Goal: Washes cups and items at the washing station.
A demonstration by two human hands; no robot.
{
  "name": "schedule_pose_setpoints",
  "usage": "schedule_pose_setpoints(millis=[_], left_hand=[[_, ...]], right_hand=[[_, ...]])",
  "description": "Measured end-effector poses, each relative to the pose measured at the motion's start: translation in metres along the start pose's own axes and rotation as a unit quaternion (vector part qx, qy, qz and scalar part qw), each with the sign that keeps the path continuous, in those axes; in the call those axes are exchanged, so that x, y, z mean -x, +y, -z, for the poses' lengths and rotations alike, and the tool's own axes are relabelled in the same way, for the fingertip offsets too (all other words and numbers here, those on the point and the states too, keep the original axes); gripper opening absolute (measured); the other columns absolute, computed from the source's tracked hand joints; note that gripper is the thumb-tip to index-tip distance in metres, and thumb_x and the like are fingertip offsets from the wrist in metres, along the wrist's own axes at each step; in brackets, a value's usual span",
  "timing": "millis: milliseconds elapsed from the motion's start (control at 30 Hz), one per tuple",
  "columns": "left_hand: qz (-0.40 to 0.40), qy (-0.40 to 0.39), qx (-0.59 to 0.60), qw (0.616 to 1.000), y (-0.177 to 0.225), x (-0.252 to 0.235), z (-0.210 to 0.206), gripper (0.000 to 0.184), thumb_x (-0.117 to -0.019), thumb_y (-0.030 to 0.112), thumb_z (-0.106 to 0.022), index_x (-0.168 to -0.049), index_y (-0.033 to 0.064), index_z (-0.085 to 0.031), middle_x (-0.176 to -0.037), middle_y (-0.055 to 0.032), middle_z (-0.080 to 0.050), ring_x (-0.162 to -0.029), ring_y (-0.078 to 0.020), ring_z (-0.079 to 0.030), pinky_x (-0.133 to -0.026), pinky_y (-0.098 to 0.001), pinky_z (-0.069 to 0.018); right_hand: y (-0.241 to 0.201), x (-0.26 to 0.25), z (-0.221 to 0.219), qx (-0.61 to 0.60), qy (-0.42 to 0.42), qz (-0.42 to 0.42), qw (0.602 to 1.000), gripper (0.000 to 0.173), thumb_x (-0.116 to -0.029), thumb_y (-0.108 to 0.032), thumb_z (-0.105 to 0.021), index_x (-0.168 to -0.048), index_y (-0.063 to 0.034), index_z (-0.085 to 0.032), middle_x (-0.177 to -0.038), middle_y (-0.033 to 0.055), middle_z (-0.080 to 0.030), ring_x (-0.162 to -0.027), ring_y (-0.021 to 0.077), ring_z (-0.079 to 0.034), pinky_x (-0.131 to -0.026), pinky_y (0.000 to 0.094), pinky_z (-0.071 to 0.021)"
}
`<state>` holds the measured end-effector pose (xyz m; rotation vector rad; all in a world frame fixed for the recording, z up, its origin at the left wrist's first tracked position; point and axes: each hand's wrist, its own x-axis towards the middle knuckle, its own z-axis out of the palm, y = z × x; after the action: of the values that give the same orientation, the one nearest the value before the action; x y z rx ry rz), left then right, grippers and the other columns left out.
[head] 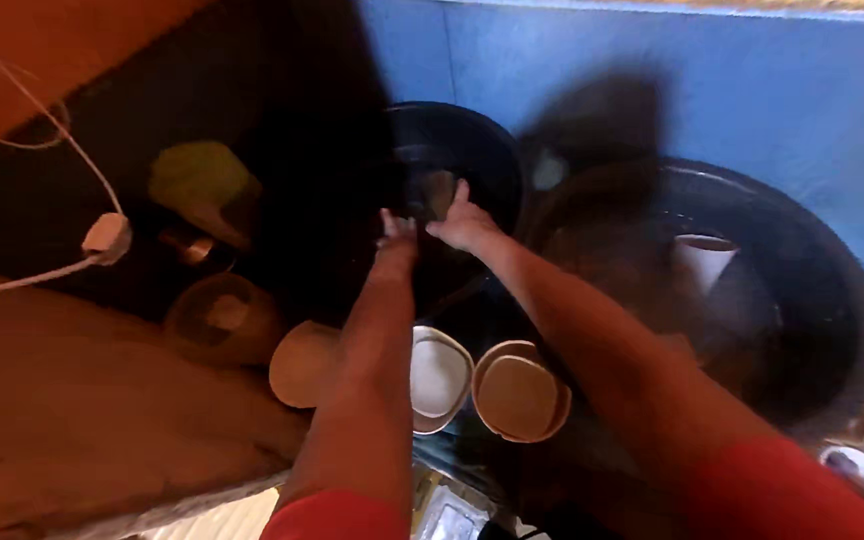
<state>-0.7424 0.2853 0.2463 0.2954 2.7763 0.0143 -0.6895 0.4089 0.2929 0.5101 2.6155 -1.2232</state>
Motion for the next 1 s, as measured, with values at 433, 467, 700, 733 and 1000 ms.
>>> schedule_pose_setpoints(millis=[433,467,700,733,1000], left_hand=[[0.176,0.024,0.397,0.9,-0.038,-0.03,0.006,0.064,-0.0975,0.033,-0.068,-0.149,0.0013,-0.046,-0.143,-0.0247,-0.055,-0.132,-0.0367,-0.054,-0.108,-0.0546,-0.0447],[0.18,0.046,0.501,0.845,-0.038,-0.031,0.006,0.056,-0.0998,0.032,-0.063,-0.144,-0.0006,-0.051,-0.137,-0.0228,-0.059,-0.124,-0.033,-0.058,-0.102,-0.0513,-0.0486],[-0.014,0.211,0.628,0.749,-0.005,-0.029,0.022,0.092,-0.1005,0.047,-0.061,-0.167,0.0167,-0.005,-0.161,-0.0226,-0.036,-0.144,-0.0334,-0.045,-0.114,-0.0523,-0.0439],[-0.021,0.227,0.606,0.762,-0.003,-0.029,0.021,0.091,-0.1005,0.046,-0.06,-0.167,0.0169,-0.005,-0.161,-0.025,-0.035,-0.144,-0.0362,-0.044,-0.114,-0.0535,-0.0425],[0.017,0.371,0.623,0.688,-0.027,-0.008,0.028,0.098,-0.0917,0.026,-0.067,-0.166,0.0118,-0.005,-0.162,-0.0242,-0.033,-0.144,-0.0304,-0.044,-0.114,-0.0428,-0.045]], right_hand=[[0.0,-0.018,-0.011,0.278,-0.12,-0.037,0.952,0.064,-0.1091,-0.022,-0.044,-0.166,-0.0189,-0.016,-0.154,0.0248,-0.047,-0.142,0.0426,-0.046,-0.112,0.0611,-0.0397],[0.001,-0.021,-0.01,0.279,-0.128,-0.038,0.951,0.067,-0.1068,-0.02,-0.049,-0.166,-0.0159,-0.019,-0.153,0.0257,-0.047,-0.142,0.0435,-0.046,-0.111,0.0629,-0.0395],[0.032,-0.097,-0.03,0.206,-0.14,0.128,0.96,0.084,-0.0763,-0.022,-0.089,-0.146,0.0019,-0.05,-0.141,0.0304,-0.055,-0.134,0.0469,-0.05,-0.108,0.0701,-0.0386],[0.025,-0.087,-0.024,0.182,-0.138,0.133,0.964,0.079,-0.0797,-0.023,-0.088,-0.145,0.0027,-0.051,-0.144,0.0299,-0.053,-0.137,0.0458,-0.048,-0.111,0.0684,-0.0361],[0.002,-0.032,0.026,0.143,-0.033,0.148,0.978,0.077,-0.077,-0.026,-0.09,-0.141,-0.0027,-0.054,-0.124,0.0273,-0.065,-0.119,0.0449,-0.061,-0.099,0.0662,-0.0484]])
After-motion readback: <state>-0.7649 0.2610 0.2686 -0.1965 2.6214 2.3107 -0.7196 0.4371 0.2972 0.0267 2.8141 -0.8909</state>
